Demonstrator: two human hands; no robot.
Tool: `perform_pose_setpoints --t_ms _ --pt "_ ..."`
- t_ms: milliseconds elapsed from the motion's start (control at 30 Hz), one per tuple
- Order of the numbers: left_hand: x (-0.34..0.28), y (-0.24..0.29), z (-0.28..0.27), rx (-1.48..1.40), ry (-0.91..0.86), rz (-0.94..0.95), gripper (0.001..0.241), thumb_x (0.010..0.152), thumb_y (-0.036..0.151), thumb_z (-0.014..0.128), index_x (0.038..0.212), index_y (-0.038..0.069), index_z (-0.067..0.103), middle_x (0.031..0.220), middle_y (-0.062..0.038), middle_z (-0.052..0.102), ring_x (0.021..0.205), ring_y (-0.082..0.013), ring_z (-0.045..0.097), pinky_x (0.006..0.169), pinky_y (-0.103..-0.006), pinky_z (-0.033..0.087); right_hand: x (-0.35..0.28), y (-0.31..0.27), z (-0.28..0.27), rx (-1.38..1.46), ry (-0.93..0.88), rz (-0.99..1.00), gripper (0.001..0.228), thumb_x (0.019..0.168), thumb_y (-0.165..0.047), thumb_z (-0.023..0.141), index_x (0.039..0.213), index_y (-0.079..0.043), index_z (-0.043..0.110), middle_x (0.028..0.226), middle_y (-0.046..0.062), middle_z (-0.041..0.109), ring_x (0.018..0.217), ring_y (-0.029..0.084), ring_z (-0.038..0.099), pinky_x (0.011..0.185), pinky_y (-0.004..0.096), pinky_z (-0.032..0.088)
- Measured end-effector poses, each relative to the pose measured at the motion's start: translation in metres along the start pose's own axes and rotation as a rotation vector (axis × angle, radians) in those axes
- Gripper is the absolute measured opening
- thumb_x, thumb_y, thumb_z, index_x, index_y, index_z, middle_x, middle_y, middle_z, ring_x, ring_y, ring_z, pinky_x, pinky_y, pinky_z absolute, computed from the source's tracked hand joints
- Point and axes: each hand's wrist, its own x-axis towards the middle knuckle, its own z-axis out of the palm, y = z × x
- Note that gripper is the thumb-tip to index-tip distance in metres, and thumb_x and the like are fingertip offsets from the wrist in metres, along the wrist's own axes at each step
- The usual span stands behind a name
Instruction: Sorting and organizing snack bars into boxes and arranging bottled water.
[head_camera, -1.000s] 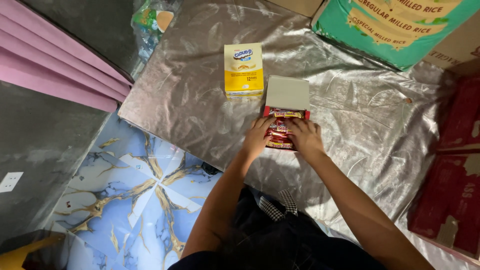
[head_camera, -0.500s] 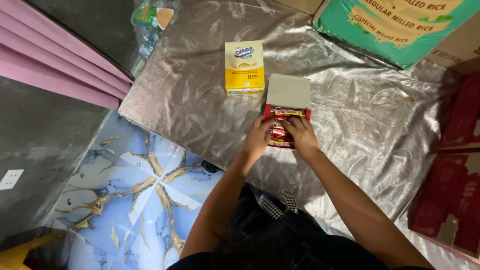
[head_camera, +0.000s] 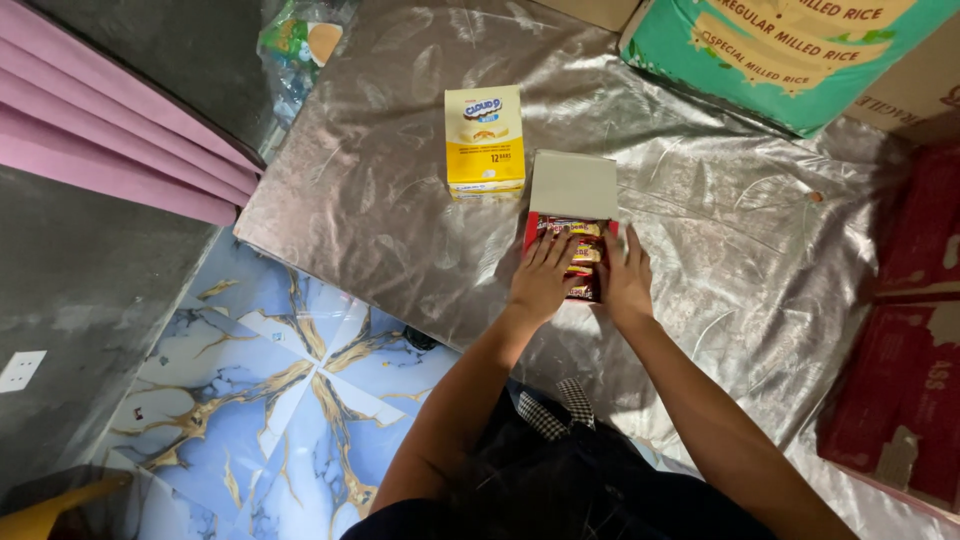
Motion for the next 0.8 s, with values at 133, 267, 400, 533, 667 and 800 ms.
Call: perform_pose_setpoints --t_ms 133,267,400,533,667,800 --pt "0.004 0.007 -0.003 0.063 0.011 0.001 0.076 0.099 0.051 0.053 0.161 0.015 0.027 0.168 -0.007 0.029 0.155 -0.0291 0.025 0.126 -0.048 0.019 0.001 0.002 -0.002 0.17 -0.017 0.118 0.064 0.099 -0.012 0.062 0.158 -0.009 0.037 0.144 0.028 0.048 0.128 0.049 0.053 0.105 0.051 0.048" --pt "0.01 0.021 -0.029 0.111 -0.043 -0.032 0.076 0.101 0.053 0.053 0.165 0.023 0.027 0.162 -0.011 0.033 0.15 -0.0342 0.028 0.123 -0.0534 0.021 0.005 -0.003 -0.01 0.308 0.006 0.112 0.067 0.094 0.0 0.056 0.158 -0.004 0.034 0.137 0.031 0.056 0.119 0.049 0.058 0.097 0.05 0.052" --pt "0.025 0.024 -0.006 0.102 -0.077 -0.05 0.078 0.098 0.057 0.055 0.163 0.025 0.024 0.165 -0.007 0.031 0.153 -0.0338 0.024 0.126 -0.0542 0.017 0.003 0.013 -0.001 0.34 0.002 0.205 0.067 0.093 0.002 0.055 0.156 -0.001 0.034 0.135 0.031 0.055 0.117 0.048 0.059 0.096 0.051 0.052" --pt "0.034 0.022 0.019 0.085 -0.02 -0.004 0.084 0.093 0.054 0.058 0.162 0.023 0.022 0.169 -0.002 0.025 0.156 -0.0302 0.019 0.127 -0.0514 0.013 -0.001 0.022 0.019 0.283 -0.015 0.142 0.065 0.095 -0.003 0.056 0.156 -0.001 0.036 0.133 0.03 0.054 0.118 0.046 0.059 0.098 0.048 0.053" --pt "0.035 0.023 0.008 0.04 -0.106 0.023 0.083 0.092 0.044 0.059 0.163 0.025 0.02 0.17 -0.002 0.019 0.156 -0.0288 0.015 0.125 -0.0508 0.009 0.001 0.017 0.022 0.008 -0.038 -0.04 0.06 0.096 -0.011 0.058 0.152 0.0 0.037 0.143 0.025 0.05 0.122 0.045 0.055 0.1 0.046 0.053" --pt "0.04 -0.005 0.032 -0.196 0.027 0.168 0.075 0.093 0.027 0.061 0.16 0.014 0.029 0.168 -0.01 0.027 0.156 -0.0325 0.023 0.127 -0.0513 0.016 0.005 -0.002 0.0 0.031 -0.134 0.117 0.06 0.098 -0.017 0.06 0.152 -0.002 0.039 0.14 0.027 0.047 0.121 0.047 0.052 0.095 0.048 0.051"
